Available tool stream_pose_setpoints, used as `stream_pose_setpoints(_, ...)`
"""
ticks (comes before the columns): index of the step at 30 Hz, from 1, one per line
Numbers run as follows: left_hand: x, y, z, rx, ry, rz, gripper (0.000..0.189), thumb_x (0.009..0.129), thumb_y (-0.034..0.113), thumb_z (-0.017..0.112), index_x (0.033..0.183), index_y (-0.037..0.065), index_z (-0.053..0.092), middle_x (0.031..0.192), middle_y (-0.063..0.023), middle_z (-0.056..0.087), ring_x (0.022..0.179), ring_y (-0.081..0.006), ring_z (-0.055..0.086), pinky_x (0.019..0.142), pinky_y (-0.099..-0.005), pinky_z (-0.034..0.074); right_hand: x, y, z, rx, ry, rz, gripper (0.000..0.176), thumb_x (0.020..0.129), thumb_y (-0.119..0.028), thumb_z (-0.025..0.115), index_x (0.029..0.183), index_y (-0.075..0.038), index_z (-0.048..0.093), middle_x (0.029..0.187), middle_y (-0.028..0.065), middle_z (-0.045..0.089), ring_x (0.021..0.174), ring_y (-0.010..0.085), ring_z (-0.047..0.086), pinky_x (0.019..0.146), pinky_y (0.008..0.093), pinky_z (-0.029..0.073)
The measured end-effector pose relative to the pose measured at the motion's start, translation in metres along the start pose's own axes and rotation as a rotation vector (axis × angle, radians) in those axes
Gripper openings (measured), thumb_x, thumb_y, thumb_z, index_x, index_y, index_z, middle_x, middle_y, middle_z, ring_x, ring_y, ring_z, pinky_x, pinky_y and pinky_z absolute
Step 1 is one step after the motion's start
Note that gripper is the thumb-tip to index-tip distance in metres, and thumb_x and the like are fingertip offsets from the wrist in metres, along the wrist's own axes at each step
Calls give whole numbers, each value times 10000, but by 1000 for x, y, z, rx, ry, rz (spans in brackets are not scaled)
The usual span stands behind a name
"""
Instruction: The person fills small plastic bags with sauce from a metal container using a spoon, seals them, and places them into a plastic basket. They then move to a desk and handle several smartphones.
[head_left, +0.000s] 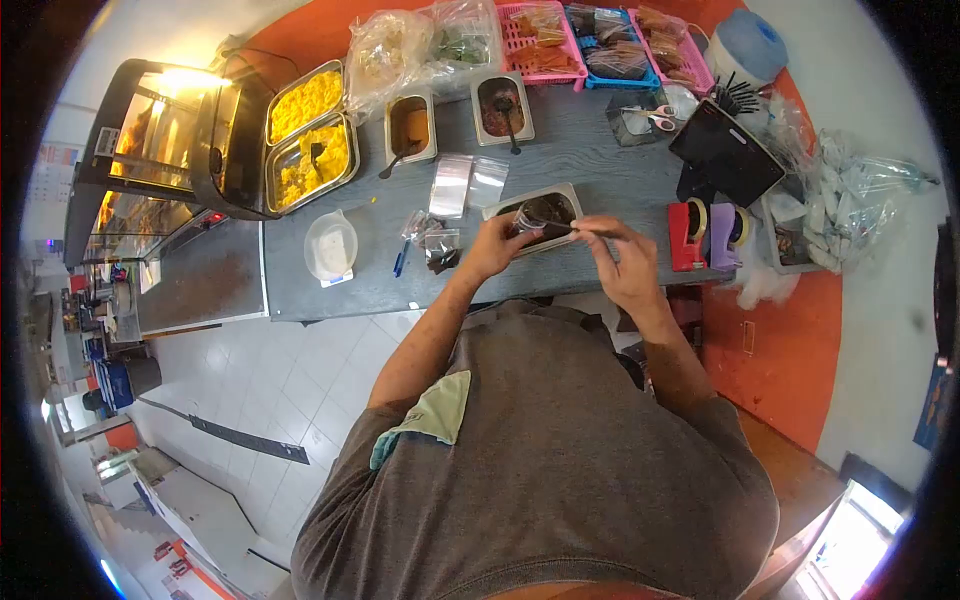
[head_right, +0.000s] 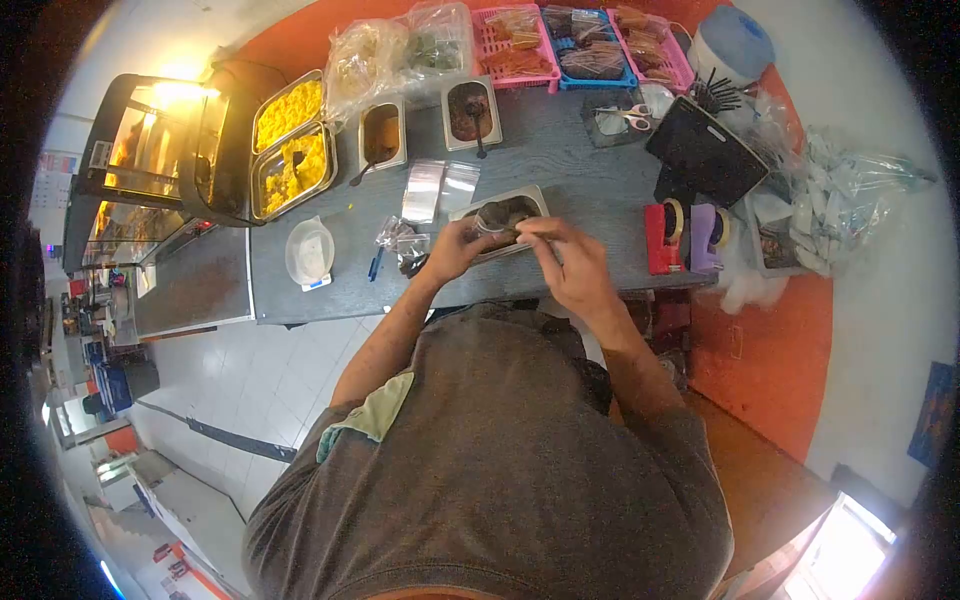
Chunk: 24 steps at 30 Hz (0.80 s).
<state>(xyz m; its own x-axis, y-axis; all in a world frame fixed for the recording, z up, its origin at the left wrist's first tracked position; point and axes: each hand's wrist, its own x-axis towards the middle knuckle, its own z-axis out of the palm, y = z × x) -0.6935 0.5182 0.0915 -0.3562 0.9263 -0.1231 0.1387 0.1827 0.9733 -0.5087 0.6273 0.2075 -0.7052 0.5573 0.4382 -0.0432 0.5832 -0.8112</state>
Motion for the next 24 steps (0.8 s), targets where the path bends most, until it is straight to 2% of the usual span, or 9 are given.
stream_pose_setpoints(4, -2, -3, 1, -36, 7, 32, 298, 845, 205, 687, 1069, 14, 639, 769, -37, 649, 656, -81, 539, 582, -282, 450, -1, -6, 2, -12, -23, -165, 142, 846, 25, 610, 983, -10, 595, 937, 104, 676, 844, 220, 680, 691, 302, 529)
stream_pose_setpoints(7, -5, 7, -1, 31, 64, 182, 279, 851, 189, 680, 1067, 17, 641, 836, -41, 664, 676, -81, 555, 606, -266, 467, 1, -12, 2, 88, -24, -115, 140, 843, 38, 604, 975, -8, 592, 949, 106, 673, 845, 231, 678, 711, 310, 534)
stream_pose_setpoints(9, -10, 21, -4, -30, 12, -3, 243, 864, 141, 643, 1047, -19, 643, 939, -90, 682, 848, -124, 588, 789, -297, 467, 2, -10, 2, 64, -36, -134, 127, 854, 44, 590, 974, 1, 591, 949, 124, 673, 833, 220, 677, 733, 304, 532)
stream_pose_setpoints(11, -13, 24, -6, -46, 10, -52, 254, 862, 146, 646, 1055, -19, 641, 935, -89, 681, 843, -120, 585, 779, -292, 469, 3, -8, 1, 42, -43, -155, 116, 866, 50, 577, 974, 10, 591, 948, 141, 672, 822, 210, 677, 755, 298, 530)
stream_pose_setpoints(14, -18, 29, -9, -94, 19, -139, 270, 862, 152, 649, 1072, -18, 634, 925, -88, 678, 837, -115, 580, 756, -280, 472, 6, -6, -3, 132, -33, 16, 80, 904, -5, 555, 968, 32, 585, 949, 137, 666, 801, 197, 670, 757, 293, 523)
stream_pose_setpoints(16, -22, 22, -11, -126, 34, -179, 277, 862, 152, 651, 1081, -17, 628, 919, -87, 676, 836, -115, 578, 743, -273, 474, 11, -2, -6, 339, 129, 218, 132, 938, -71, 531, 962, 48, 583, 948, 117, 657, 787, 184, 659, 754, 292, 515)
stream_pose_setpoints(18, -26, -11, -12, -37, 223, 120, 287, 859, 141, 659, 1091, -23, 613, 921, -79, 665, 841, -112, 578, 722, -251, 475, 15, 12, -7, 355, 135, 243, 142, 943, -84, 525, 963, 45, 583, 948, 114, 652, 792, 183, 657, 749, 294, 513)
stream_pose_setpoints(22, -46, -60, -8, -171, 433, 51, 302, 843, 130, 681, 1084, -34, 605, 941, -73, 655, 853, -114, 585, 723, -244, 480, 0, 81, 10, 235, 27, 325, 163, 957, -107, 504, 974, 20, 605, 855, 87, 657, 803, 160, 648, 745, 284, 496)
stream_pose_setpoints(24, -56, -68, -4, -143, 546, -122, 285, 798, 96, 717, 1048, -8, 629, 965, -75, 664, 881, -133, 601, 809, -270, 468, -14, 109, 31, 252, -2, 347, 166, 956, -114, 503, 967, 15, 606, 861, 87, 660, 798, 161, 648, 735, 285, 497)
